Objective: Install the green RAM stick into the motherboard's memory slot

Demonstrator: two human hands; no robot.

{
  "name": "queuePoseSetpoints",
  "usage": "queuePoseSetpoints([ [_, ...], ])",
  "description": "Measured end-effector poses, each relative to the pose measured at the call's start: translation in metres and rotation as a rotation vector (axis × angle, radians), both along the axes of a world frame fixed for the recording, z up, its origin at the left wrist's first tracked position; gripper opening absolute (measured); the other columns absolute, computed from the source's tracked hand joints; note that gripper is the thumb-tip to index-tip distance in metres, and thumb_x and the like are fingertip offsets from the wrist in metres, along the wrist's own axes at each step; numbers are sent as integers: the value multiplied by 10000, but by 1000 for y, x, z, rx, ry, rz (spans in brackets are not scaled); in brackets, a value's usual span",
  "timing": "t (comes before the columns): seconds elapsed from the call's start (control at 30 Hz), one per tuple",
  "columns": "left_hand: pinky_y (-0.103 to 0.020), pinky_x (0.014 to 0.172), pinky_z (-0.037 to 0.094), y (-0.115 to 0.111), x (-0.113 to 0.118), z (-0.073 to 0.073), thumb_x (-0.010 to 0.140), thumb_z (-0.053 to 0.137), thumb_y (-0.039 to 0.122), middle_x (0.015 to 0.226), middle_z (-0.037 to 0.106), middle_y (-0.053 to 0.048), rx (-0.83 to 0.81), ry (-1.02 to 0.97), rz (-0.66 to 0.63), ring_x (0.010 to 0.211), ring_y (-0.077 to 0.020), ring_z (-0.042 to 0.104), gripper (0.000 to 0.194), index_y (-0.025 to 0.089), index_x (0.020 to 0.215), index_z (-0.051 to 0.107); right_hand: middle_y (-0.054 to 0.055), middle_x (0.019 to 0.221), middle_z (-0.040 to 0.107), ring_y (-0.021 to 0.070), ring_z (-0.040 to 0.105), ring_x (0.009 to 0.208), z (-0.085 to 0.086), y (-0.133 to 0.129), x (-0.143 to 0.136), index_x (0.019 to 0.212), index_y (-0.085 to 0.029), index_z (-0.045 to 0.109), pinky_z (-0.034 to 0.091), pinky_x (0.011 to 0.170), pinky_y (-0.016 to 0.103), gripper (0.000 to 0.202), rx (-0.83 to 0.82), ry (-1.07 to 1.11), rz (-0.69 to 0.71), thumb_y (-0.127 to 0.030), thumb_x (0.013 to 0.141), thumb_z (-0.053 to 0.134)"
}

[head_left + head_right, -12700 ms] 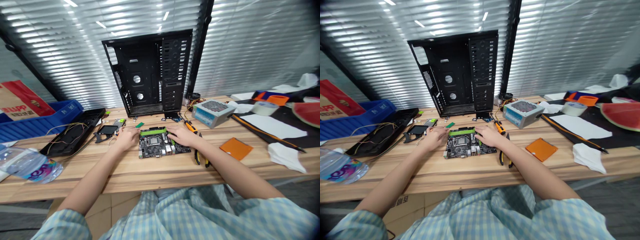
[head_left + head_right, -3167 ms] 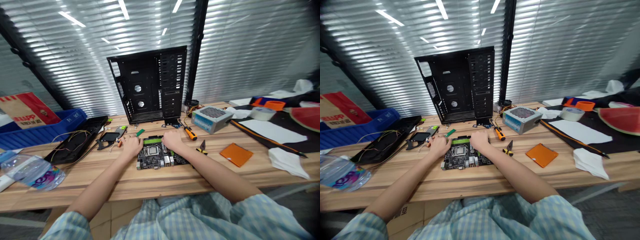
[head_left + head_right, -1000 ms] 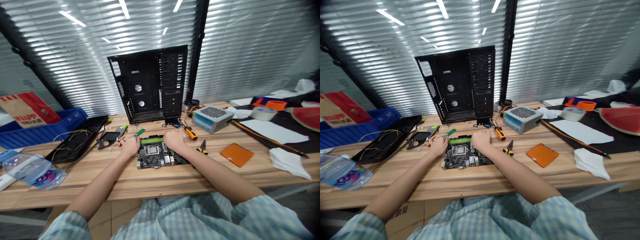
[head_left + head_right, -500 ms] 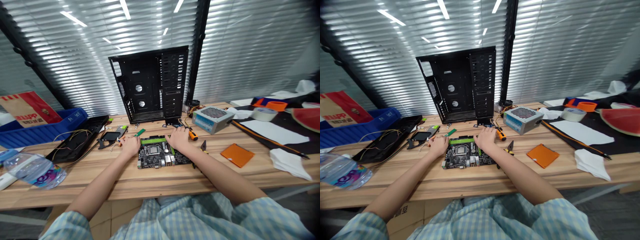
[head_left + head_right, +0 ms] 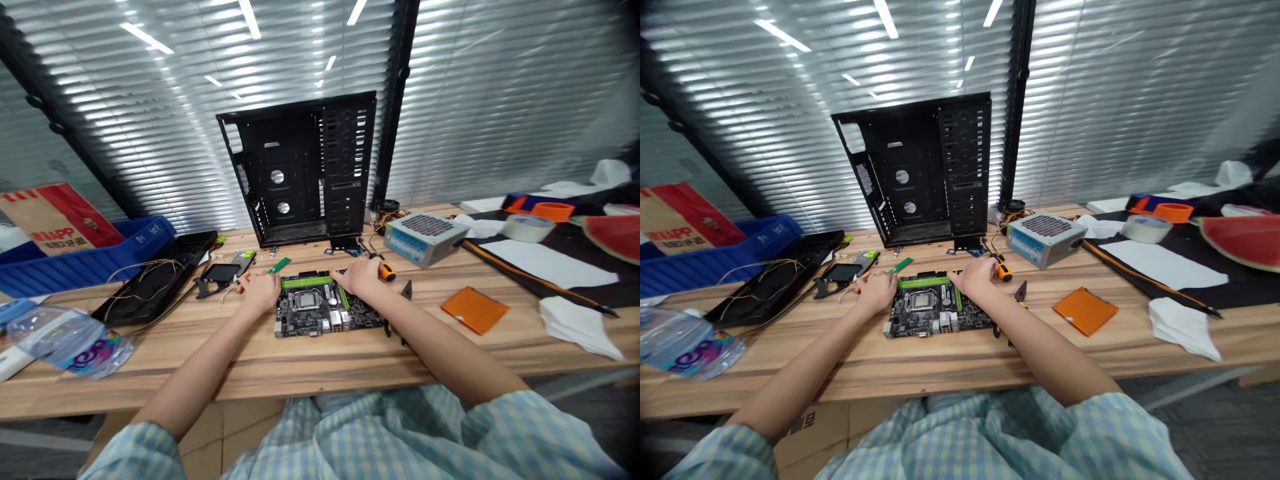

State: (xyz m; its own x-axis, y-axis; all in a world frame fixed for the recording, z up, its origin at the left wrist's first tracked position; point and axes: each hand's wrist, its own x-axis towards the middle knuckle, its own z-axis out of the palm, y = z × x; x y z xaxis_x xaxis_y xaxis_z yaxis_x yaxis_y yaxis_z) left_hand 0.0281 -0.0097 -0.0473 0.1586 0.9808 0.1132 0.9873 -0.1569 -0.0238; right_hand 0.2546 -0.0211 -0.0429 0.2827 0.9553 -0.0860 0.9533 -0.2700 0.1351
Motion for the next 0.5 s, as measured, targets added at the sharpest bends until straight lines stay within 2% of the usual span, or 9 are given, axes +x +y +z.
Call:
queuePoseSetpoints([
  [0.17,-519,877,316,2,-1,-2,975,237,331,1107,656,-183,-5,6,2,1028,-353,569,489,140,938,685,314,1115,612,370,597,954,-5,3,2,1097,4,675,420,704,451,875,16,66,2,-722,844,258],
  [0.5,-520,870,318,3,-1,-3,984,225,312,1095,652,-187,-13,20,-16,1019,-347,570,487,133,947,676,293,1062,638,366,617,926,-8,3,-1,1035,-3,699,432,693,443,800,37,68,2,-664,873,278],
])
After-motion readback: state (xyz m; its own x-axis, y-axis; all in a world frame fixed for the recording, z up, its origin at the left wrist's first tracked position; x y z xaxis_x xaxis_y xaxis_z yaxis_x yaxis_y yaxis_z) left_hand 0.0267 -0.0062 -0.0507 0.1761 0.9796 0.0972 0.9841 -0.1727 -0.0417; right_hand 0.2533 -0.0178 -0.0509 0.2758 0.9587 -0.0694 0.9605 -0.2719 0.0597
